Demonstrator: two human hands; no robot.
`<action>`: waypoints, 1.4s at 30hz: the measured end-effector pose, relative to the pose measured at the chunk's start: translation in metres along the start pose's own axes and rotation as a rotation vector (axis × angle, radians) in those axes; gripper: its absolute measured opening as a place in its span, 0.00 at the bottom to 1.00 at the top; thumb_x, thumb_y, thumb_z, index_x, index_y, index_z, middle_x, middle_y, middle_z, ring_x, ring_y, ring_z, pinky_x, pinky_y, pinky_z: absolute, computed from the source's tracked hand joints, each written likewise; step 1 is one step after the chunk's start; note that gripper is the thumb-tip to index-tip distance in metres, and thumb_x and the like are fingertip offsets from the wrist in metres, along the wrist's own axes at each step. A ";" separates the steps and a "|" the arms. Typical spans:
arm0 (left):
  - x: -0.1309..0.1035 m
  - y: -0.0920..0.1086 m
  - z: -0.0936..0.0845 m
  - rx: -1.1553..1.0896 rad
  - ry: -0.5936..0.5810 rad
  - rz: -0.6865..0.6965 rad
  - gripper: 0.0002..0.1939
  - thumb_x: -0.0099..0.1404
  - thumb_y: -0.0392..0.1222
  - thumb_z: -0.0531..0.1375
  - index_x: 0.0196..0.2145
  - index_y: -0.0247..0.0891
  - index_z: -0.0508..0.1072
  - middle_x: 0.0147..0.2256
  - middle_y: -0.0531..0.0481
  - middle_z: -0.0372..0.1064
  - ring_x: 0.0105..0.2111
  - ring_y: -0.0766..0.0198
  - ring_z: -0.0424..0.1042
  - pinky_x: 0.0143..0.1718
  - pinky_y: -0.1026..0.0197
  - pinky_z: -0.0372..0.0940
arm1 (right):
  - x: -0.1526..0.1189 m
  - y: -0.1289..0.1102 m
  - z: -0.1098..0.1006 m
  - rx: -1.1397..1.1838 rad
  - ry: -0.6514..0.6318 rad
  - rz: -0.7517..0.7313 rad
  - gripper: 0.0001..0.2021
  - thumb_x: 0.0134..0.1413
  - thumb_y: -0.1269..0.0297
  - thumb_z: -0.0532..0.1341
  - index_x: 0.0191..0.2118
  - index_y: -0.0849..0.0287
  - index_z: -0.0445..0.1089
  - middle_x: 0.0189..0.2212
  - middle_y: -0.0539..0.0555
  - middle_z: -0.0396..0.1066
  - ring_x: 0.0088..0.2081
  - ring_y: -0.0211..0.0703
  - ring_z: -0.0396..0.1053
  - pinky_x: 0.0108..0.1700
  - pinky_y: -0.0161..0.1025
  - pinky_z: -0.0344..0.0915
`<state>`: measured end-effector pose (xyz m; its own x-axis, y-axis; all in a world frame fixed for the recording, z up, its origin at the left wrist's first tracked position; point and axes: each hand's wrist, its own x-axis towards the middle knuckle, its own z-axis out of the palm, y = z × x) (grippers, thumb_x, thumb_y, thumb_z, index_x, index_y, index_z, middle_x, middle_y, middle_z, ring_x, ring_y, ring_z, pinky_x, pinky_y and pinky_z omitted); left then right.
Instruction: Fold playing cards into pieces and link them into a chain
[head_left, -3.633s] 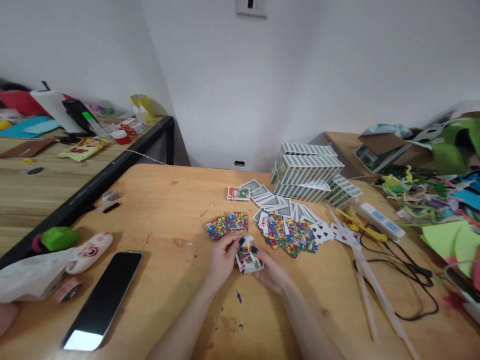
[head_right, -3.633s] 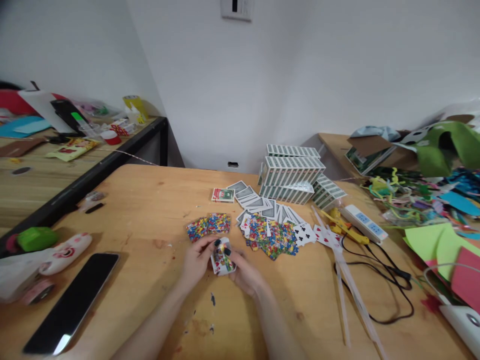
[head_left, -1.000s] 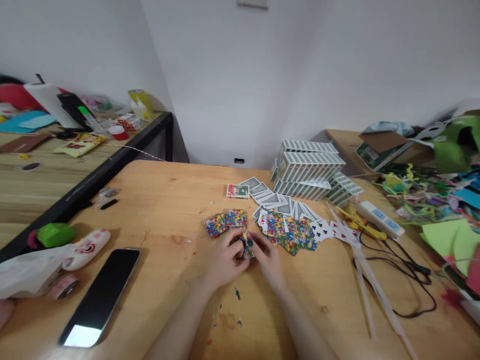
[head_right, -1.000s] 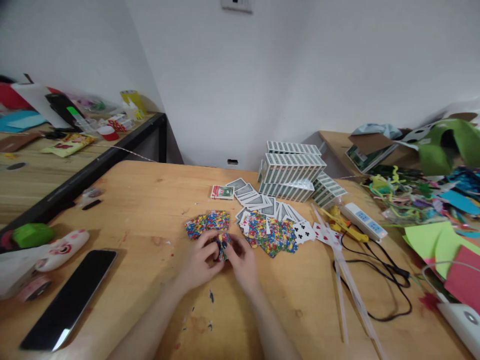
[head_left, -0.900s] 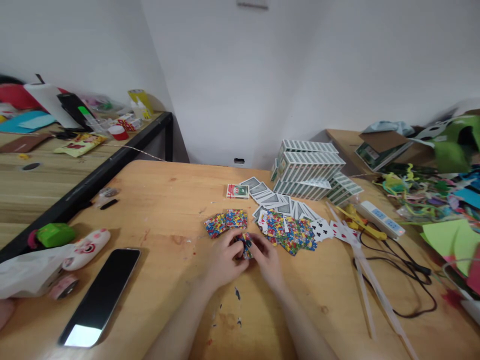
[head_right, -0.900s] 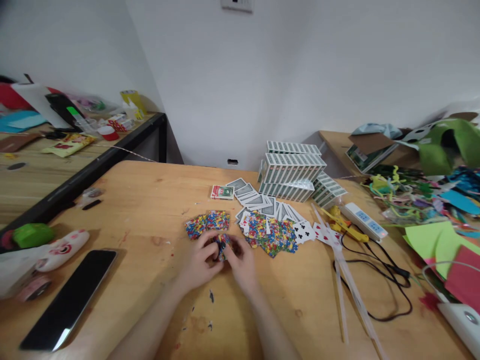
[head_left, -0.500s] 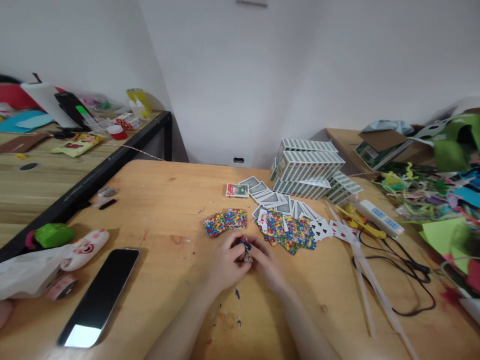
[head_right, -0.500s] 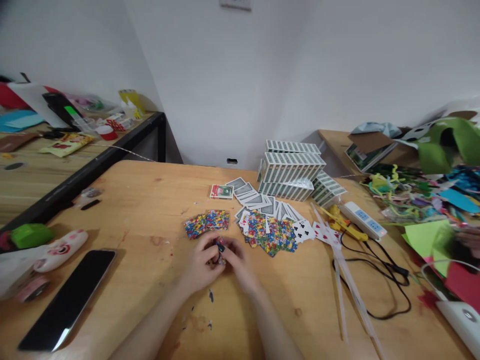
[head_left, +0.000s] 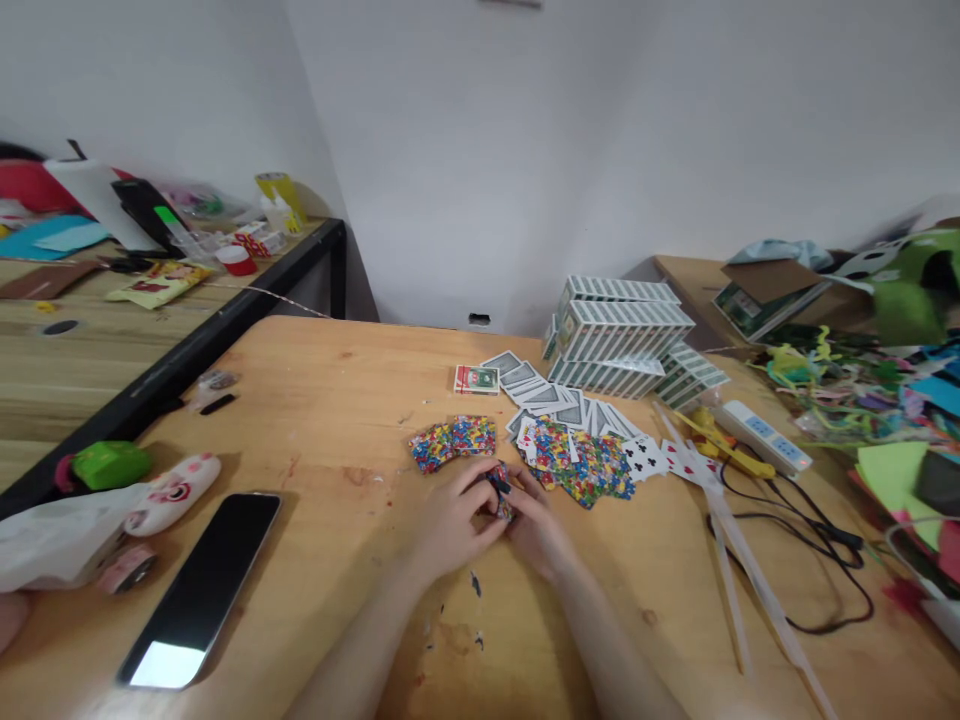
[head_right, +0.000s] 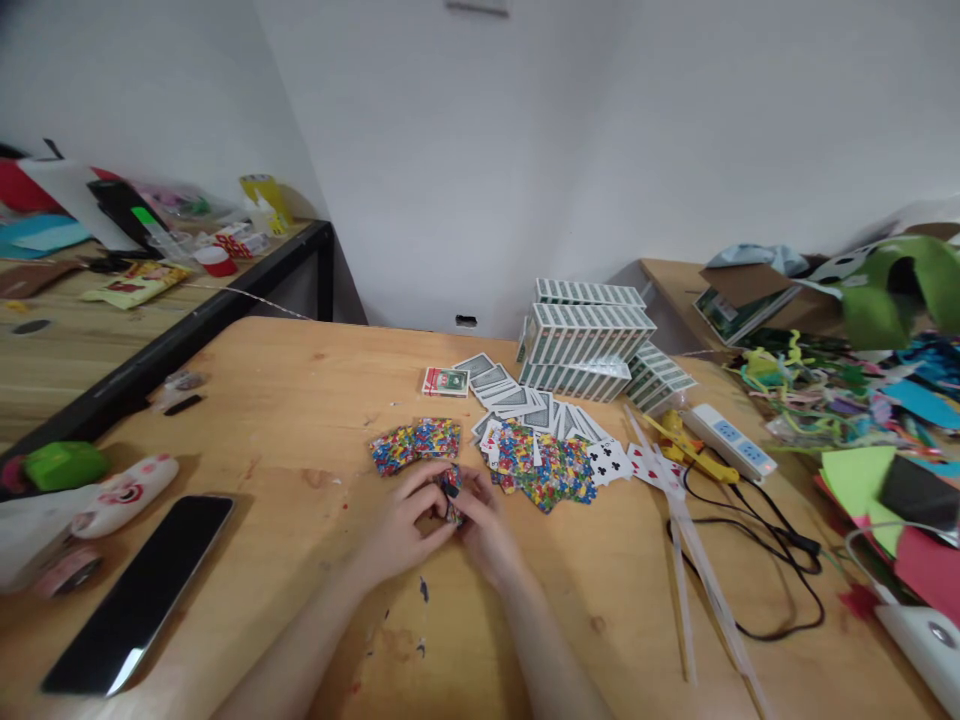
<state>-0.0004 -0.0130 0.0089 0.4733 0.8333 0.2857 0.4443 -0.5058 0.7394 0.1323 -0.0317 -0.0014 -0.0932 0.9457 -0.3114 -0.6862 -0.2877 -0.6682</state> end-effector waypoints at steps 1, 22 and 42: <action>0.000 -0.001 0.001 -0.038 0.013 -0.023 0.05 0.51 0.34 0.60 0.27 0.39 0.65 0.49 0.46 0.62 0.42 0.59 0.67 0.42 0.57 0.63 | 0.000 0.000 0.000 -0.007 0.002 -0.009 0.14 0.37 0.67 0.67 0.35 0.56 0.67 0.29 0.48 0.71 0.29 0.38 0.67 0.34 0.36 0.63; 0.003 -0.007 0.004 -0.208 0.054 -0.064 0.27 0.48 0.36 0.65 0.47 0.41 0.65 0.48 0.44 0.63 0.48 0.55 0.64 0.46 0.53 0.62 | 0.000 -0.007 -0.006 -0.068 -0.103 0.015 0.15 0.37 0.66 0.69 0.36 0.57 0.69 0.28 0.49 0.70 0.30 0.37 0.66 0.33 0.33 0.61; 0.008 -0.002 -0.001 -1.073 -0.182 -0.618 0.26 0.56 0.48 0.59 0.52 0.41 0.60 0.46 0.42 0.65 0.35 0.60 0.71 0.29 0.59 0.69 | 0.004 0.000 -0.015 -0.619 -0.027 -0.536 0.25 0.37 0.70 0.68 0.44 0.54 0.62 0.42 0.53 0.67 0.45 0.46 0.65 0.49 0.43 0.60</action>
<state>0.0015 -0.0053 0.0101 0.5431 0.7801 -0.3106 -0.1738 0.4663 0.8674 0.1425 -0.0299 -0.0130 0.1114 0.9796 0.1674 -0.1209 0.1805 -0.9761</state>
